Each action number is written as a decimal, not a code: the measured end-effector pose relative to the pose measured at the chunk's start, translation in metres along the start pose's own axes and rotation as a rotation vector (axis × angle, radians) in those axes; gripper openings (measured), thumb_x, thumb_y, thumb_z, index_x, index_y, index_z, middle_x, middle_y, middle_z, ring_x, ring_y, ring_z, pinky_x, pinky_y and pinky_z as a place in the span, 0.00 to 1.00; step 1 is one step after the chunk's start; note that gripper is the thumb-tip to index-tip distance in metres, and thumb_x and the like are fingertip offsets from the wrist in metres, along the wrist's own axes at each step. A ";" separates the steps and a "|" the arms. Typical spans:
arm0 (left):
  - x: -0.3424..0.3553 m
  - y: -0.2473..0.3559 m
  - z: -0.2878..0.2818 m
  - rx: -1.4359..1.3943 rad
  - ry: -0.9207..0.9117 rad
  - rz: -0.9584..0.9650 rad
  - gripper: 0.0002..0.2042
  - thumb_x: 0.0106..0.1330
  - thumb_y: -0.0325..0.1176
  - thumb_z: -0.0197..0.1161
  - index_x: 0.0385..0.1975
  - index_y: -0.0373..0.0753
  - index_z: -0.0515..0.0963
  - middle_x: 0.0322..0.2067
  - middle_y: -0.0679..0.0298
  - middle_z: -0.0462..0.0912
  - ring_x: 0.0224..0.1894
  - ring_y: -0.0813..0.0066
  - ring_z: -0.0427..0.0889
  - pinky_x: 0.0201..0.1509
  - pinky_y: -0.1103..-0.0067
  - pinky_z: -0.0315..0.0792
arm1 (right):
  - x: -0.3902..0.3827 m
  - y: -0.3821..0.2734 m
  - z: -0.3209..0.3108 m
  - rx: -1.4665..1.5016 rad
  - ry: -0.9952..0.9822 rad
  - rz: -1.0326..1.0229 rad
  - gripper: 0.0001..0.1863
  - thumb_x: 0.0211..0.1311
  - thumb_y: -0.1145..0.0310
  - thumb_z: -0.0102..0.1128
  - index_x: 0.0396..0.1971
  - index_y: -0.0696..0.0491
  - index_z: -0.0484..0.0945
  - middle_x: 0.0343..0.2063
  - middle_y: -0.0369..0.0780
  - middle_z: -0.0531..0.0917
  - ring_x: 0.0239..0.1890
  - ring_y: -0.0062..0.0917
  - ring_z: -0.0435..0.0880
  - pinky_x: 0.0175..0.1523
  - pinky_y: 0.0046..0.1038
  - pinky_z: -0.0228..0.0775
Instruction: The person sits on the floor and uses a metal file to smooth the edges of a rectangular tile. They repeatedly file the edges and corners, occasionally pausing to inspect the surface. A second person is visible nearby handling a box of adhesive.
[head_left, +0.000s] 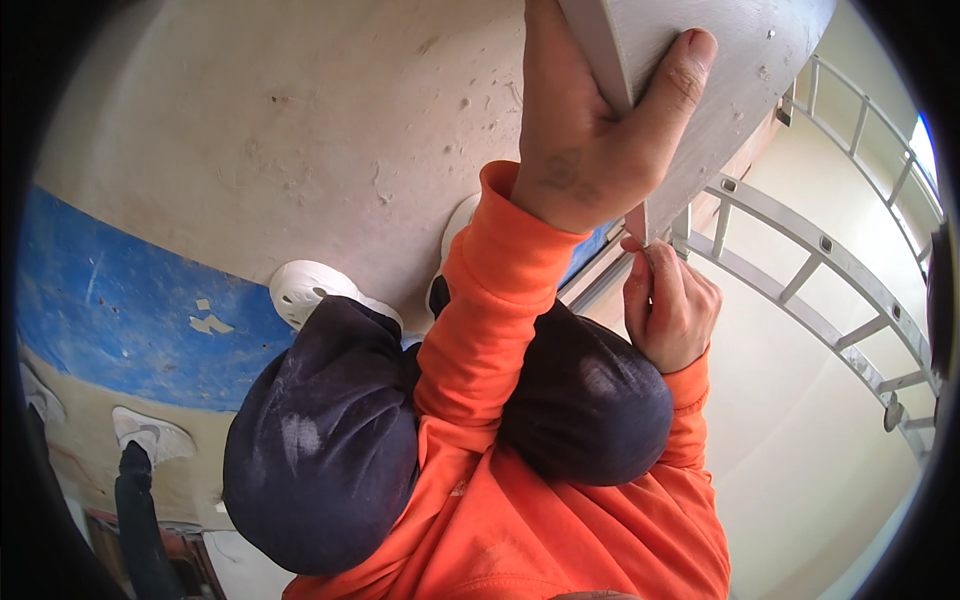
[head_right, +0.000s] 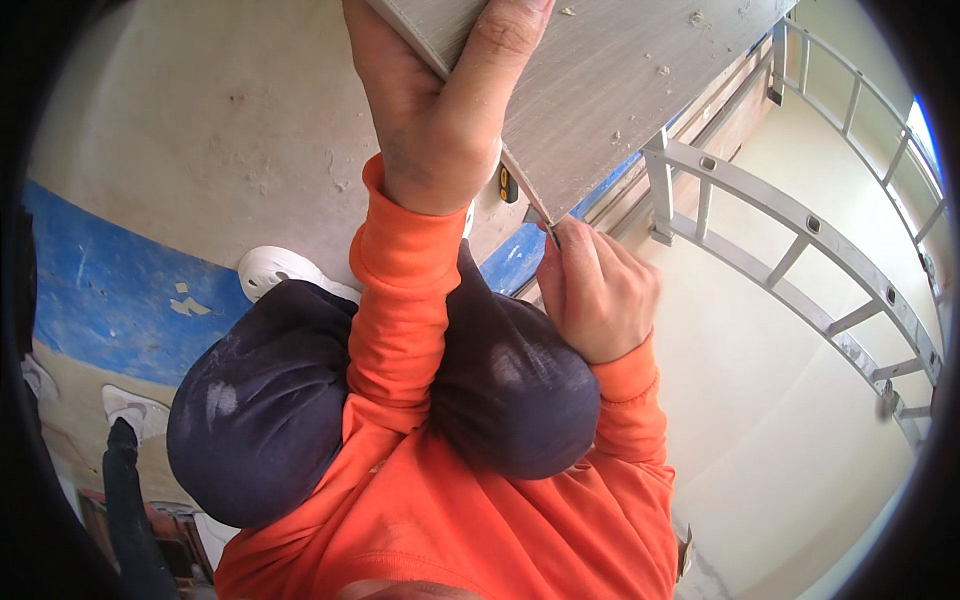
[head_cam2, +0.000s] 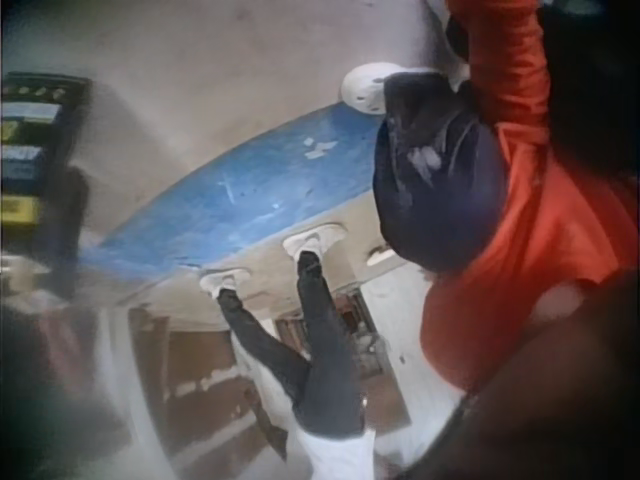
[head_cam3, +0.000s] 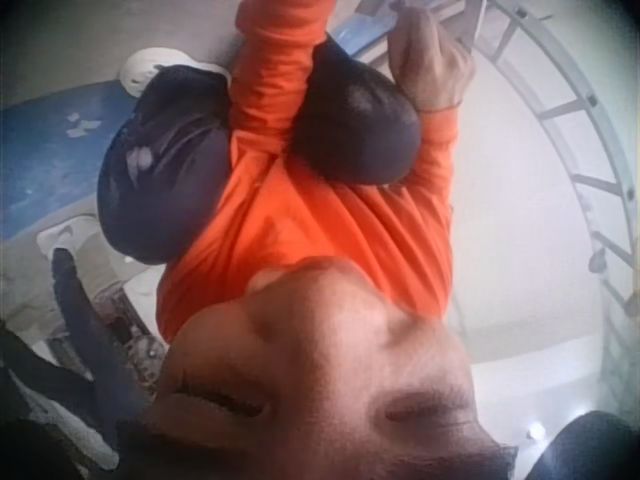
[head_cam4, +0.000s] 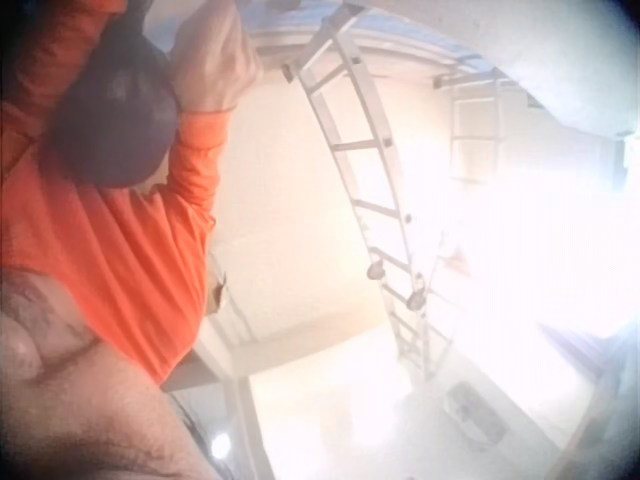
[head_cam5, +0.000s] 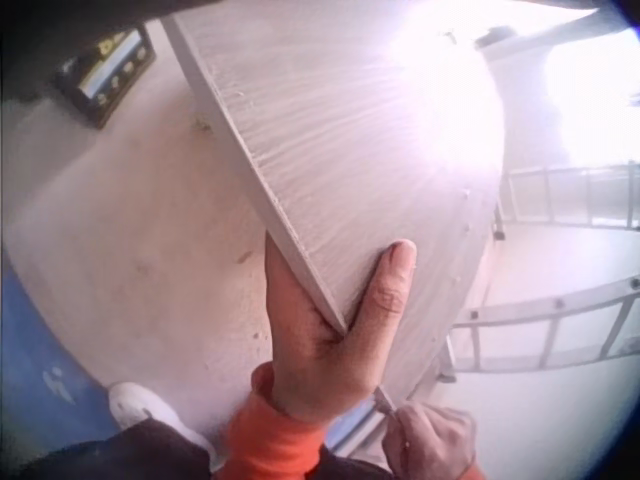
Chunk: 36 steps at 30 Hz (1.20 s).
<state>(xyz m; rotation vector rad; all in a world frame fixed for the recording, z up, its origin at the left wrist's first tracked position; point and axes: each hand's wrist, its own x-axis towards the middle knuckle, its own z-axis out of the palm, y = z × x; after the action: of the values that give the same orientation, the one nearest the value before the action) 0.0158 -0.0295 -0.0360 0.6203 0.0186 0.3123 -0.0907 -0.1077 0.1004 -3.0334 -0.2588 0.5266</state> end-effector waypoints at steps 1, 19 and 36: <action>0.000 -0.001 0.000 -0.002 -0.001 0.014 0.23 0.69 0.21 0.60 0.60 0.26 0.58 0.50 0.52 0.73 0.49 0.72 0.76 0.54 0.76 0.72 | 0.000 0.000 0.001 -0.003 0.012 -0.001 0.06 0.57 0.79 0.62 0.34 0.58 0.78 0.27 0.41 0.85 0.24 0.35 0.84 0.28 0.31 0.74; 0.012 -0.017 0.005 -0.092 -0.015 0.227 0.30 0.70 0.22 0.56 0.67 0.23 0.49 0.55 0.47 0.69 0.56 0.65 0.73 0.58 0.71 0.72 | 0.009 0.003 0.002 0.073 -0.058 0.046 0.01 0.59 0.78 0.60 0.29 0.56 0.78 0.22 0.40 0.83 0.21 0.35 0.82 0.27 0.31 0.72; 0.015 -0.019 0.005 0.064 -0.036 0.317 0.27 0.68 0.19 0.52 0.64 0.24 0.51 0.49 0.52 0.68 0.49 0.71 0.73 0.50 0.74 0.72 | 0.011 0.010 -0.001 0.060 -0.079 -0.030 0.02 0.56 0.80 0.60 0.28 0.58 0.77 0.22 0.41 0.84 0.20 0.36 0.82 0.26 0.31 0.72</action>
<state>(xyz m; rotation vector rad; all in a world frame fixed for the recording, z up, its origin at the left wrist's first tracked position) 0.0358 -0.0431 -0.0415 0.6929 -0.1053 0.6086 -0.0791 -0.1156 0.0965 -2.9495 -0.2860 0.6412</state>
